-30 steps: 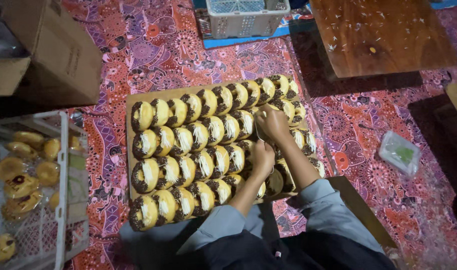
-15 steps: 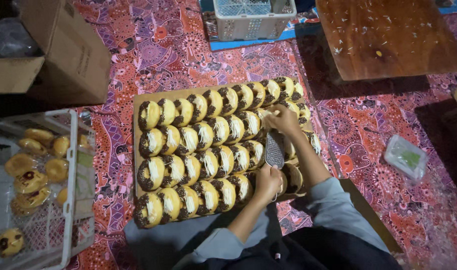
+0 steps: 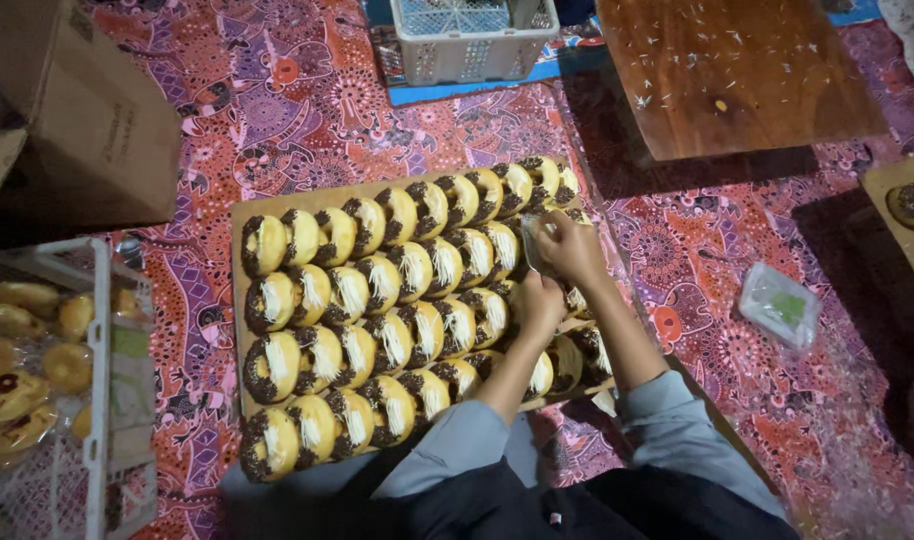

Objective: The person sits on the floor and grates a block of white cheese over rows of round pastries arranged on a cardboard tray. The person holds the cheese in one hand and a metal grater in the other, moving systematically across the tray to cover each pastry with grated cheese.

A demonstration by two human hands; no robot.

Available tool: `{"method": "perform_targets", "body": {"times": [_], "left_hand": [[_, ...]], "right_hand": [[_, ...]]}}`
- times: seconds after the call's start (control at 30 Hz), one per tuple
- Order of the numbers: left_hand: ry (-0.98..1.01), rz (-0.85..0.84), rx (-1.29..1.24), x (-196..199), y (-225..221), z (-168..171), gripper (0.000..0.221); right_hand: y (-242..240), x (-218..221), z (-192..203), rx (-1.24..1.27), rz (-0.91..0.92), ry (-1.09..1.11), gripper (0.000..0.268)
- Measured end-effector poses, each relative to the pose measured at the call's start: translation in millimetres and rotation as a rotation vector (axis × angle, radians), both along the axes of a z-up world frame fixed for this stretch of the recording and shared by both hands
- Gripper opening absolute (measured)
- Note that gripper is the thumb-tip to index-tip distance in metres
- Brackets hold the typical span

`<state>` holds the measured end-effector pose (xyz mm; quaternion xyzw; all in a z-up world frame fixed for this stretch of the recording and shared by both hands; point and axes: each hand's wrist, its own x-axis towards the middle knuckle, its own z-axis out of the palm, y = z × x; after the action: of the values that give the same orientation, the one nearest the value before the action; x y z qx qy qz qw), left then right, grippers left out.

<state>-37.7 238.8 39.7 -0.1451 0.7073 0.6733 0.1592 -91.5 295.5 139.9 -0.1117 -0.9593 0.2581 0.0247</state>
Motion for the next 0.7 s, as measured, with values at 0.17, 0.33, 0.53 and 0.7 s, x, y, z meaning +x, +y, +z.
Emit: {"method": "perform_targets", "body": {"times": [0.17, 0.33, 0.53, 0.7], "left_hand": [[0.267, 0.03, -0.345, -6.2, 9.0, -18.7, 0.024], [0.276, 0.043, -0.274, 5.7, 19.0, -35.1, 0.021], [0.345, 0.066, -0.187, 24.3, 25.1, -47.0, 0.02], [0.51, 0.124, -0.1, 44.5, 17.0, -48.0, 0.019]], "right_hand": [[0.7, -11.7, -25.4, -0.005, 0.052, 0.163, 0.031], [9.4, -26.2, -55.0, 0.007, 0.074, 0.244, 0.023], [17.9, -33.5, -78.2, 0.049, 0.091, 0.257, 0.02], [15.9, -38.2, -78.6, -0.004, 0.063, 0.132, 0.023]]}}
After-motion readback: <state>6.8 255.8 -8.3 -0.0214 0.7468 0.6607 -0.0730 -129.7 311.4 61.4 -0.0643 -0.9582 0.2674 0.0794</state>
